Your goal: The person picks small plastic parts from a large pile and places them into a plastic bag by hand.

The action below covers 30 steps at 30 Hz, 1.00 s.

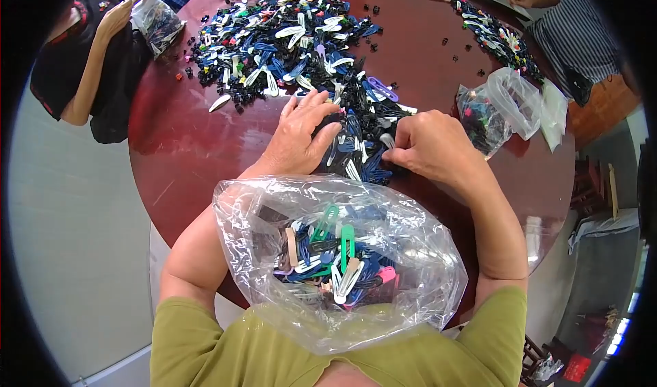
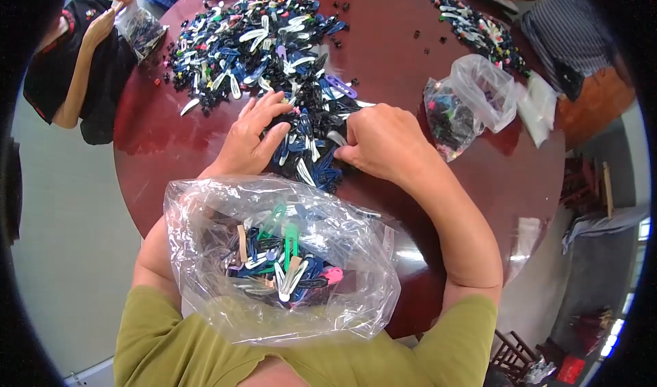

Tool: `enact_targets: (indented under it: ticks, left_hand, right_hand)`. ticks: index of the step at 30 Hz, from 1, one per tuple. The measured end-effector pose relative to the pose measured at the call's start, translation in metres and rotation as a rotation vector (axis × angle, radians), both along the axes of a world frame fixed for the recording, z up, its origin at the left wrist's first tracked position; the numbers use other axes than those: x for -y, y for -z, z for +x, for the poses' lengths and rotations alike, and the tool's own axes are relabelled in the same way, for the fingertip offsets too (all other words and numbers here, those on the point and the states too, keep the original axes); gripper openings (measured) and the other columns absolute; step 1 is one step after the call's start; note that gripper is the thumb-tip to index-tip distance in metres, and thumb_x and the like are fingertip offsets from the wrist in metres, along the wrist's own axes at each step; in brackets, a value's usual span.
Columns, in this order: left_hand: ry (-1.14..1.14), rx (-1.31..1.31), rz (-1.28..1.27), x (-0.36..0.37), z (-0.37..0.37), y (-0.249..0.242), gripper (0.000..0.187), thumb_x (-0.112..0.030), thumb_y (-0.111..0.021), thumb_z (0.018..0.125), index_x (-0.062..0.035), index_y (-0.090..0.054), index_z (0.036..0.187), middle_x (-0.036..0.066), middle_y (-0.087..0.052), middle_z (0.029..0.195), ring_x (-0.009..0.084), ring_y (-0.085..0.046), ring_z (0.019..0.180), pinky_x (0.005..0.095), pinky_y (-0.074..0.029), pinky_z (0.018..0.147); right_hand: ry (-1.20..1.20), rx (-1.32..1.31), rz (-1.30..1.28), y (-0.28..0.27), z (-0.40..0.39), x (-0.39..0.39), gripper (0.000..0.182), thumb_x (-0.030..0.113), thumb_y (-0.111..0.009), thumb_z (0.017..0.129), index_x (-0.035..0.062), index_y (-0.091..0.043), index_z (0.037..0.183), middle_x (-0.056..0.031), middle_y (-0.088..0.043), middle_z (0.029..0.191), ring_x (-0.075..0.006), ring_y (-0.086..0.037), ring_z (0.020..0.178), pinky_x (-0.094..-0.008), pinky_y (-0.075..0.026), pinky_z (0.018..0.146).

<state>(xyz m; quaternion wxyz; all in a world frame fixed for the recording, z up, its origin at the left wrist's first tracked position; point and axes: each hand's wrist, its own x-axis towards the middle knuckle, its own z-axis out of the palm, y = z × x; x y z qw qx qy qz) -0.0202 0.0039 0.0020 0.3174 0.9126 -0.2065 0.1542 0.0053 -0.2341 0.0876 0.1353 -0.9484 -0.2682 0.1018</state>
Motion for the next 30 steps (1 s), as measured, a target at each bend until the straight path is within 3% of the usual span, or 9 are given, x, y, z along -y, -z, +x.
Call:
enact_targets:
  ticks: [5,9,12,14,17,22,24,29,30]
  left_hand:
    - [0.016,-0.001,-0.002,0.0,-0.001,0.0,0.033,-0.021,-0.057,0.092,-0.0053,-0.057,0.122,0.02,-0.052,0.135,0.0364,-0.04,0.133,0.051,-0.024,0.112]
    - [-0.031,-0.007,-0.026,0.0,0.0,0.0,0.034,-0.021,-0.058,0.092,-0.0054,-0.057,0.123,0.02,-0.051,0.135,0.0361,-0.04,0.134,0.0514,-0.024,0.112]
    - [-0.062,-0.012,-0.033,-0.002,0.001,0.004,0.035,-0.022,-0.058,0.092,-0.005,-0.056,0.123,0.021,-0.051,0.135,0.0362,-0.04,0.133,0.0513,-0.025,0.111]
    - [-0.045,-0.02,-0.028,-0.003,0.002,0.005,0.035,-0.021,-0.058,0.092,-0.0049,-0.057,0.123,0.021,-0.051,0.135,0.0362,-0.04,0.133,0.0511,-0.025,0.111]
    - [-0.028,-0.025,-0.029,0.0,0.0,0.005,0.034,-0.02,-0.057,0.092,-0.0044,-0.057,0.123,0.021,-0.051,0.135,0.0371,-0.039,0.134,0.0505,-0.025,0.111]
    - [0.012,-0.024,-0.025,0.0,0.0,0.002,0.032,-0.018,-0.055,0.093,-0.0021,-0.057,0.121,0.022,-0.051,0.135,0.0379,-0.04,0.133,0.0487,-0.025,0.112]
    - [0.011,-0.012,-0.045,0.0,-0.001,0.002,0.031,-0.016,-0.055,0.093,-0.0012,-0.058,0.12,0.022,-0.052,0.134,0.0384,-0.041,0.132,0.0465,-0.028,0.111]
    - [0.061,0.027,-0.108,0.002,-0.002,-0.006,0.028,-0.007,-0.057,0.088,0.0027,-0.06,0.115,0.025,-0.055,0.129,0.0392,-0.047,0.128,0.0426,-0.037,0.106]
    - [0.079,0.034,-0.127,0.003,-0.001,-0.004,0.03,-0.009,-0.058,0.087,0.0037,-0.06,0.114,0.027,-0.055,0.126,0.0431,-0.046,0.126,0.0473,-0.035,0.106]
  right_hand:
    - [0.036,-0.019,0.133,-0.003,0.005,0.009,0.023,0.024,-0.073,0.073,0.0016,-0.069,0.075,-0.0172,-0.066,0.07,-0.0316,-0.065,0.066,-0.0398,-0.051,0.064]
    - [0.143,-0.061,0.598,-0.03,-0.008,0.007,0.009,0.005,-0.068,0.08,-0.0008,-0.064,0.075,-0.0004,-0.058,0.066,-0.0041,-0.047,0.059,-0.022,-0.037,0.053]
    - [0.059,-0.157,0.812,-0.057,-0.034,0.006,0.009,0.006,-0.071,0.075,-0.0014,-0.066,0.074,-0.0049,-0.06,0.065,-0.0083,-0.053,0.056,-0.0232,-0.039,0.051]
    - [-0.249,-0.189,0.898,-0.064,-0.046,0.009,0.006,0.003,-0.071,0.075,-0.0008,-0.066,0.074,-0.0031,-0.06,0.066,-0.0068,-0.053,0.056,-0.0214,-0.037,0.049]
    - [-0.276,-0.213,0.82,-0.064,-0.046,0.007,0.008,0.004,-0.071,0.075,-0.0011,-0.067,0.079,-0.0045,-0.063,0.07,-0.0088,-0.056,0.061,-0.0229,-0.041,0.054]
    - [0.118,0.119,0.672,0.01,0.026,0.013,0.011,0.005,-0.066,0.084,-0.0023,-0.067,0.093,-0.0014,-0.062,0.079,-0.0054,-0.055,0.069,-0.0215,-0.044,0.061]
    - [0.163,0.199,0.638,0.034,0.041,0.013,0.019,0.013,-0.067,0.081,-0.002,-0.069,0.093,-0.0128,-0.066,0.088,-0.0212,-0.064,0.076,-0.0332,-0.051,0.069]
    - [0.056,0.516,0.377,0.068,0.058,0.004,0.023,0.022,-0.07,0.078,0.0023,-0.071,0.088,-0.0134,-0.065,0.086,-0.0301,-0.063,0.084,-0.0387,-0.05,0.075]
    - [0.101,0.493,0.373,0.07,0.056,0.002,0.024,0.025,-0.07,0.077,0.0033,-0.071,0.087,-0.0136,-0.065,0.086,-0.0311,-0.062,0.085,-0.0396,-0.05,0.077]
